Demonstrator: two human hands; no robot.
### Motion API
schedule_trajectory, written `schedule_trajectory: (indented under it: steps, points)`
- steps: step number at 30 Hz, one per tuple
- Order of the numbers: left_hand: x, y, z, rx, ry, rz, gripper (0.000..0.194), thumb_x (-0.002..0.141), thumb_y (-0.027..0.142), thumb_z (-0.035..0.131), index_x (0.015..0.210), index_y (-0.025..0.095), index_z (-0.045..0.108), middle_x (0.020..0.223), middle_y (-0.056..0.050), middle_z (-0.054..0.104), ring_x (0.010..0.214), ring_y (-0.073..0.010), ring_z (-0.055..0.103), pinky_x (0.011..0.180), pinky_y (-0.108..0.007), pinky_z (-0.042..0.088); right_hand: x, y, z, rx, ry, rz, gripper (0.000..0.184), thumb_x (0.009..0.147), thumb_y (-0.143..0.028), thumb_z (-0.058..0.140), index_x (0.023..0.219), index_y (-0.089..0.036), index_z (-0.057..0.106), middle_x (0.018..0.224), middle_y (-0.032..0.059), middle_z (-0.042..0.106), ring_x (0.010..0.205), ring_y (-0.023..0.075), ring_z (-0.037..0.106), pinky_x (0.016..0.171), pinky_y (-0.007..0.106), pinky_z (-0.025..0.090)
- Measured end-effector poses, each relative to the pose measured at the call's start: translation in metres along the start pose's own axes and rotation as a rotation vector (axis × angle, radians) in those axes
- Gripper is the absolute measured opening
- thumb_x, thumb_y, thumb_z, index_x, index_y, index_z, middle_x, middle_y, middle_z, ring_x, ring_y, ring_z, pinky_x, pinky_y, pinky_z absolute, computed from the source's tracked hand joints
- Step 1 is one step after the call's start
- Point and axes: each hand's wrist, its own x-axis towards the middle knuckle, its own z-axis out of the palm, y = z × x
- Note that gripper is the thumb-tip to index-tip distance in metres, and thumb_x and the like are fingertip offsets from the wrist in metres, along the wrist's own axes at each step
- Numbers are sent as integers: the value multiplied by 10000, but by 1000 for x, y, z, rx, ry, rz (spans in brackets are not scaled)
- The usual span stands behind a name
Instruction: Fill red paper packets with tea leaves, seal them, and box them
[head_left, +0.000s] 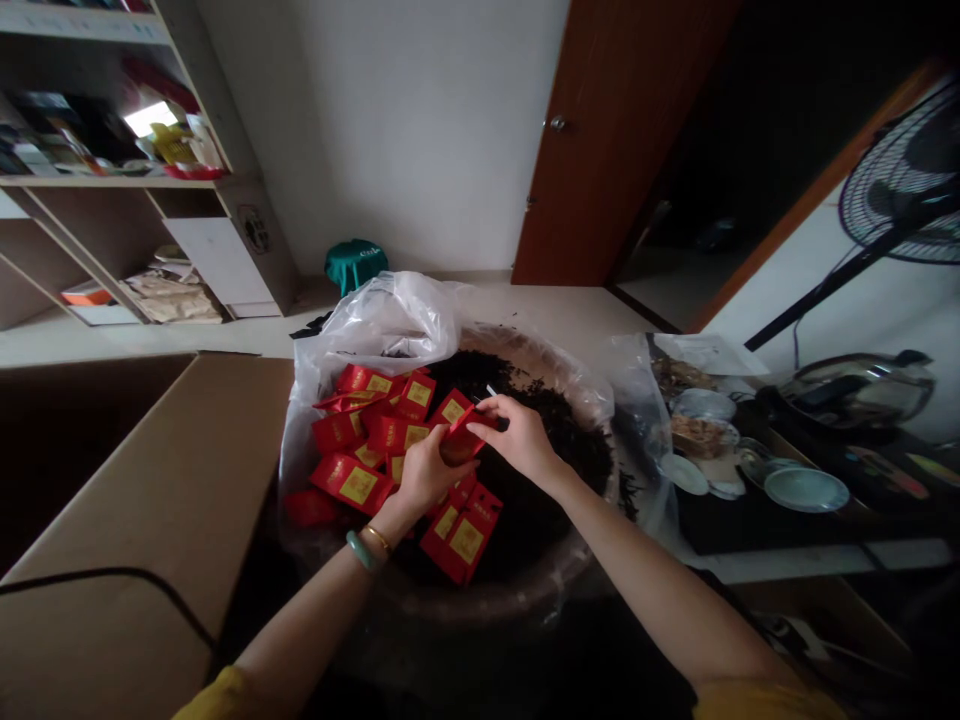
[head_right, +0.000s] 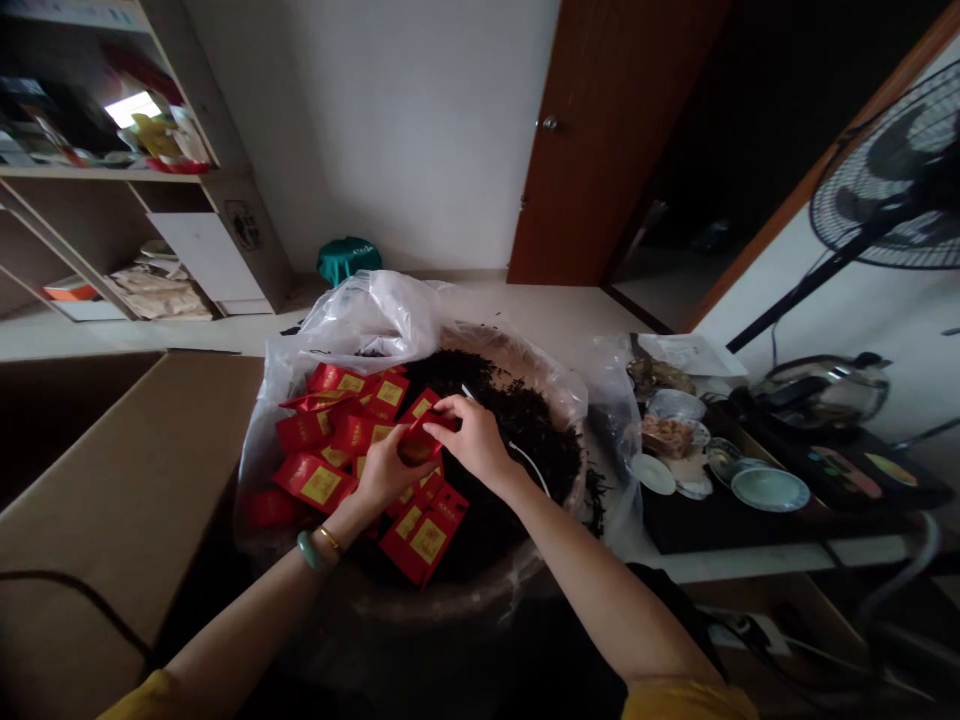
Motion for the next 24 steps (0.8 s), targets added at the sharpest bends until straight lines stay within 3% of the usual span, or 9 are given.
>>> schedule_trajectory:
  steps: [3,8,11,14,19,21,24]
  points:
    - [-2,8,-3,113,-29,-26,511,652,404,763,1079,192,579,859,-54,718,779,-237,683,678,-295,491,-2,-1,5,-32,-10,3,107,758,-277,666,721,-205,596,738,27,681,717,190,654,729,330,514]
    - [-2,14,-10,205,-72,-54,517,669,434,750,1090,191,574,868,-68,719,780,-253,684,666,-291,468,-4,-2,9,162,-170,-4,84,801,-278,589,767,-211,552,740,-9,664,700,164,657,685,296,520]
    - [-2,11,-8,170,-80,-66,534,643,435,768,1074,183,578,800,-55,709,738,-251,677,653,-294,466,-4,-2,7,182,-195,-7,96,810,-296,574,773,-211,547,739,-16,655,699,157,650,692,298,524]
    - [-1,5,-2,-20,-79,-71,490,612,417,790,996,189,590,743,-17,691,686,-216,655,633,-285,475,-2,-5,1,169,-124,-57,86,807,-290,585,842,-211,576,805,2,673,761,161,651,756,311,526]
    - [0,-1,7,-502,-85,-80,475,595,440,795,920,159,591,799,-23,700,722,-186,637,674,-291,513,3,-9,-13,71,108,-138,175,832,-288,589,990,-218,616,1013,67,666,967,190,624,840,324,505]
    - [0,0,7,-592,-87,-104,510,581,446,801,935,145,592,830,-37,699,729,-187,637,676,-294,518,4,-6,-16,-8,5,-149,174,816,-299,630,968,-218,651,1023,73,659,979,204,618,808,322,508]
    - [-1,4,3,-603,-87,-75,536,557,417,820,963,142,606,888,-46,697,774,-191,637,728,-303,518,3,-1,-16,-82,-211,-121,122,814,-276,647,906,-203,681,921,51,670,828,177,638,761,314,510]
